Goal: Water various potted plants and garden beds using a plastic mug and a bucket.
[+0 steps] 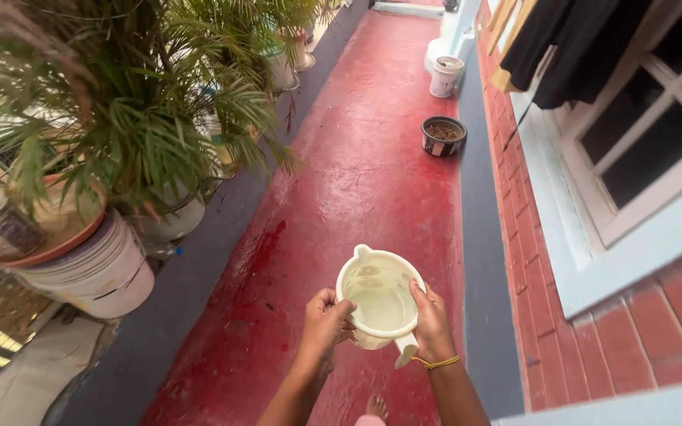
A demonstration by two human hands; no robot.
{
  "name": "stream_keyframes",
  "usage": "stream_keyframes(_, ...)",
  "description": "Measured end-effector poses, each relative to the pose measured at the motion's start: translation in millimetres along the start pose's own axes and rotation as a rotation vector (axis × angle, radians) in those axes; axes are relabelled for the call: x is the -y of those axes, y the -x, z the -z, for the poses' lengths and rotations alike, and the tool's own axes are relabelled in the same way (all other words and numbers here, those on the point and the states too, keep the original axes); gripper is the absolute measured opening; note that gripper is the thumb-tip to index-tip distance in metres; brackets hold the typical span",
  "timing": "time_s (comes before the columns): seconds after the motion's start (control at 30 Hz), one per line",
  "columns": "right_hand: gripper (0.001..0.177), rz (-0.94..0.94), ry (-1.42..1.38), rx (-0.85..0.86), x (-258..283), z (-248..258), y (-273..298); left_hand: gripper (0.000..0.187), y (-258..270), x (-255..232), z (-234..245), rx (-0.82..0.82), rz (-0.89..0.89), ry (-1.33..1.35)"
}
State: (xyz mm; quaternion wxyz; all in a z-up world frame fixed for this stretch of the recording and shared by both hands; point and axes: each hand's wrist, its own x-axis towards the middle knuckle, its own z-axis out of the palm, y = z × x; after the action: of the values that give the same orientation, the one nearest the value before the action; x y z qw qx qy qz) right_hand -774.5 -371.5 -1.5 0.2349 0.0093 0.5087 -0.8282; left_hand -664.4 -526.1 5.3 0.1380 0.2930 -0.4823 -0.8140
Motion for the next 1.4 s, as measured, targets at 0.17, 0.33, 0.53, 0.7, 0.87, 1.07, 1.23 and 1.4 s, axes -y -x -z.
stream_keyframes(0.17,0.037,0.025,-0.014,0.116,20,-2,-107,0.010,-87,-13,-34,-0.045,0.001,-0.007)
stream_keyframes(0.33,0.037,0.018,0.085,0.152,42,-5,-206,0.008,-172,-27,-63,-0.081,0.019,0.026)
stream_keyframes(0.53,0.036,0.009,0.132,0.162,62,-17,-317,0.008,-266,-53,-97,-0.127,0.022,0.062)
stream_keyframes(0.7,0.035,0.006,0.142,0.179,63,-23,-412,0.010,-357,-60,-111,-0.131,0.010,0.092)
stream_keyframes(0.87,0.037,-0.062,0.128,0.172,65,-38,-510,0.012,-458,-61,-119,-0.147,-0.022,0.121)
stream_keyframes(1.07,0.040,-0.134,0.132,0.172,81,-51,-623,0.012,-568,-84,-147,-0.181,-0.008,0.169)
stream_keyframes(1.23,0.042,-0.152,0.160,0.173,99,-72,-719,0.012,-660,-102,-169,-0.225,-0.004,0.159)
stream_keyframes(1.4,0.041,-0.195,0.194,0.298,121,-92,-821,0.011,-744,-119,-198,-0.315,-0.083,0.157)
